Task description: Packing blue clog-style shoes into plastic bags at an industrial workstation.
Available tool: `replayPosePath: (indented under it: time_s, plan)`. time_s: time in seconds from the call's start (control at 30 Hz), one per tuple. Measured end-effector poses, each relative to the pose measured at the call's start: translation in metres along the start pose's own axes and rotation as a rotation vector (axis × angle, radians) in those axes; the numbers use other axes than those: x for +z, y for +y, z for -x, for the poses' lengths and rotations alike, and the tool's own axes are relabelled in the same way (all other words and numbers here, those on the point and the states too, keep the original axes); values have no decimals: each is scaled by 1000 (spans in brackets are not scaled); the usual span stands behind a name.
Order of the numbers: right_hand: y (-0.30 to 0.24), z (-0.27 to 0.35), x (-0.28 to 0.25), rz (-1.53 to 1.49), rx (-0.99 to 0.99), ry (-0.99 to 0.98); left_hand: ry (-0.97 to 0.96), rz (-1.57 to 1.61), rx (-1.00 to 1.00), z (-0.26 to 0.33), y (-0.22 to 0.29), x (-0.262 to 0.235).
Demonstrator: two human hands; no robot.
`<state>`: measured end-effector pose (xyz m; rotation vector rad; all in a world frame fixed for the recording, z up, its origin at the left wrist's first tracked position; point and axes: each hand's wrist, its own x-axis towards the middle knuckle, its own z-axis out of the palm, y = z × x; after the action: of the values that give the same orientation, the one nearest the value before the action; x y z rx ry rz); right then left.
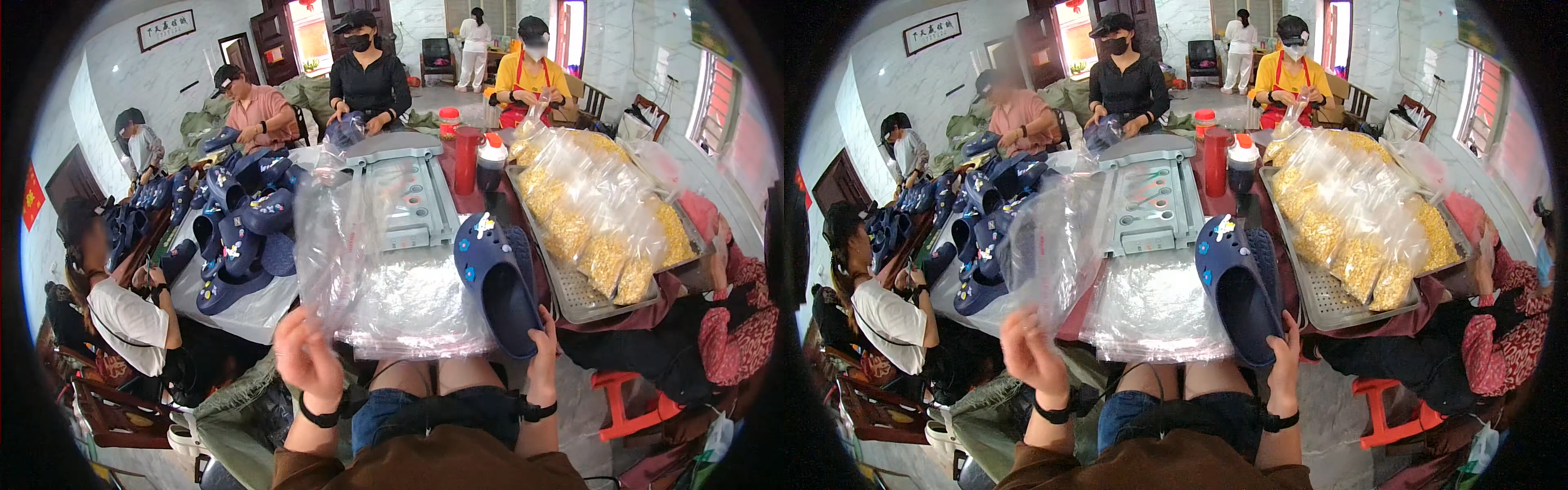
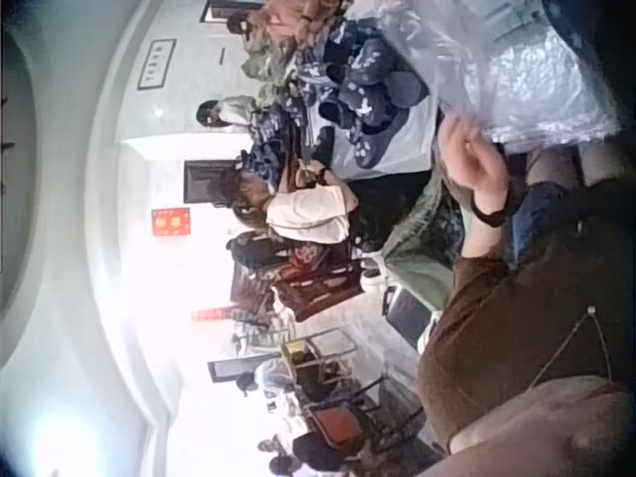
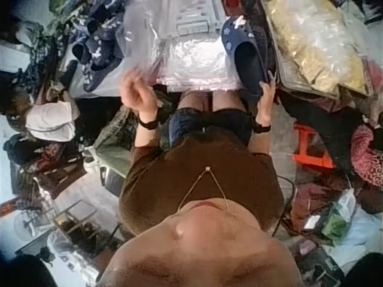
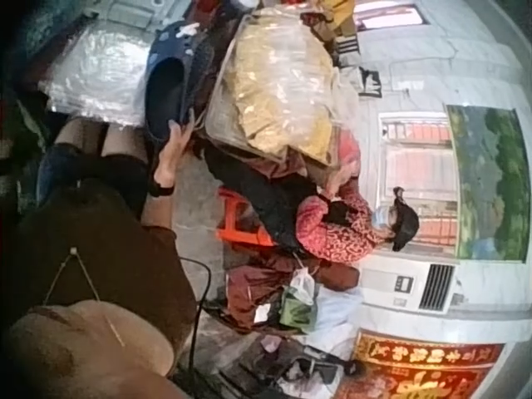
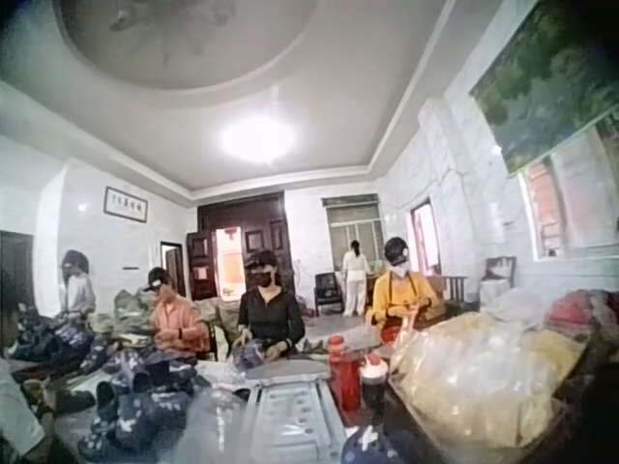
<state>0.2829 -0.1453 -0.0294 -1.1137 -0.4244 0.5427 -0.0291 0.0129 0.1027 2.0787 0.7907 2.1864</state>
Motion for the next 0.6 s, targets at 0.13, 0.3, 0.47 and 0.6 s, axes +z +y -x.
replayPosePath:
  time_s: [0.13,0.3,0.47,0.6]
  plan:
    - [1,1,-3,-20,8,-3,-332,-50,47,10,-7,40]
    - [4,2,-4,-25,-22,-7,-640,34,-181,59,-61,104]
    - [-2,6,-5,-33,-18,19,-946,12,-397,88,-108,133]
    - [-12,6,-17,-37,-23,7,-1070,43,-298,110,-143,137]
